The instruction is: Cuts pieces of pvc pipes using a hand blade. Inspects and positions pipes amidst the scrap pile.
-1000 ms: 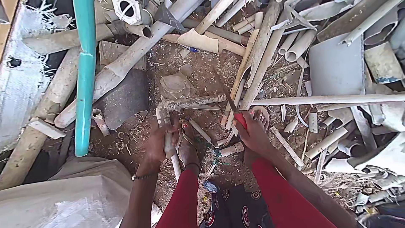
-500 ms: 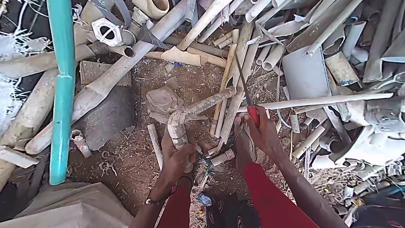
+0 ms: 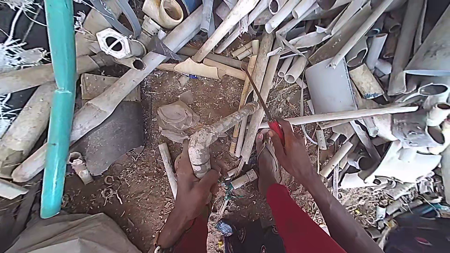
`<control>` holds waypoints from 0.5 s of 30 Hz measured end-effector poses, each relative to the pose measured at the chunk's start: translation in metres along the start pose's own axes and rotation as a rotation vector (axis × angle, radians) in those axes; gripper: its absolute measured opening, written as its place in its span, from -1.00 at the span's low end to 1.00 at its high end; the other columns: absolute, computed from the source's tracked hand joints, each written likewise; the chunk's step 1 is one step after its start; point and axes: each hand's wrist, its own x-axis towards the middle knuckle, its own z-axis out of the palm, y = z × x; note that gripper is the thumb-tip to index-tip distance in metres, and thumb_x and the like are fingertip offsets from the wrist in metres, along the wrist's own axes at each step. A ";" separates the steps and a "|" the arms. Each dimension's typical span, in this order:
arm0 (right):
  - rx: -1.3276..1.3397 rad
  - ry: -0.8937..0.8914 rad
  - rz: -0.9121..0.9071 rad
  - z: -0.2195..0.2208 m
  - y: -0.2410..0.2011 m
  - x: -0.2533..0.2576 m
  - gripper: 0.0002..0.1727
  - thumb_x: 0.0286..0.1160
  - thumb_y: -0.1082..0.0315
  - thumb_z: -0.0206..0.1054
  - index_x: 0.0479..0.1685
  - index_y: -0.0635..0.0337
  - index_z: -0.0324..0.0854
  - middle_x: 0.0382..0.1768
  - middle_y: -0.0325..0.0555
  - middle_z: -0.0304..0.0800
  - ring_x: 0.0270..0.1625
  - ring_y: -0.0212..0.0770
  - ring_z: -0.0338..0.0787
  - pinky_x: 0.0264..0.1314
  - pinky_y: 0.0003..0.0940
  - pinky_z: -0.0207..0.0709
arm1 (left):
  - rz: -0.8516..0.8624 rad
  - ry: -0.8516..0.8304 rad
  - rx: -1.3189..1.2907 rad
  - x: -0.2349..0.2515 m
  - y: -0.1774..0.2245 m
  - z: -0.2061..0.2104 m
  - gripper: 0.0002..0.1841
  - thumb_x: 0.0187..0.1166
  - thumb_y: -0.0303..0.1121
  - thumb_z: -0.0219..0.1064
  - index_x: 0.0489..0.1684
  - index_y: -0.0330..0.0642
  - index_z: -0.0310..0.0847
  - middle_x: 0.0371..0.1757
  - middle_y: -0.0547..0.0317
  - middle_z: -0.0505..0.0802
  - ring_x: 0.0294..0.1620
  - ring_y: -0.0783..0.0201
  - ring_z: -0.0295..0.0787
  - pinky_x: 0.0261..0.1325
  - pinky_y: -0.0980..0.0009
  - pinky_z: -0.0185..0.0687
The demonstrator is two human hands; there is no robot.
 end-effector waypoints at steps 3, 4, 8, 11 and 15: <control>0.055 0.211 -0.262 -0.023 -0.027 -0.007 -0.48 0.83 0.11 0.05 0.48 0.36 0.45 -0.44 -0.06 0.69 -0.52 -0.38 0.60 -0.43 -0.53 0.51 | 0.004 -0.018 0.035 -0.005 0.000 0.004 -0.35 0.21 -0.46 0.30 0.40 -0.27 0.19 -0.43 0.51 0.74 -0.66 0.56 0.65 -0.72 0.59 0.61; 0.069 0.260 -0.332 -0.028 -0.033 -0.009 -0.48 0.87 0.06 0.00 0.50 0.31 0.40 -0.38 -0.05 0.67 -0.47 -0.43 0.61 -0.38 -0.61 0.51 | 0.001 -0.012 0.043 -0.005 0.001 0.005 -0.34 0.20 -0.45 0.30 0.42 -0.28 0.19 -0.42 0.50 0.73 -0.67 0.57 0.65 -0.72 0.59 0.61; -0.203 0.129 -0.295 0.003 0.005 -0.007 -0.55 0.82 0.13 0.06 0.26 0.40 0.54 -0.39 0.13 0.80 -0.50 -0.02 0.80 -0.46 -0.19 0.67 | -0.003 -0.027 0.121 -0.004 0.003 0.005 -0.36 0.21 -0.40 0.33 0.38 -0.29 0.25 -0.42 0.47 0.73 -0.67 0.55 0.64 -0.70 0.56 0.63; -0.357 -0.417 0.134 0.004 0.026 0.021 -0.45 0.89 0.00 -0.07 0.46 0.31 0.40 -0.17 0.32 0.80 -0.09 0.40 0.86 -0.06 0.28 0.66 | 0.008 -0.041 0.224 0.000 -0.003 0.006 -0.34 0.19 -0.34 0.34 0.41 -0.28 0.29 -0.40 0.43 0.73 -0.66 0.55 0.63 -0.66 0.53 0.63; -0.221 0.000 -0.207 -0.022 -0.003 0.011 -0.48 0.81 0.02 0.00 0.18 0.35 0.58 -0.64 -0.03 0.64 -0.63 -0.01 0.71 -0.61 -0.10 0.55 | 0.037 -0.053 0.202 0.002 -0.008 0.003 -0.33 0.22 -0.35 0.35 0.42 -0.28 0.26 -0.41 0.47 0.73 -0.66 0.57 0.64 -0.66 0.55 0.65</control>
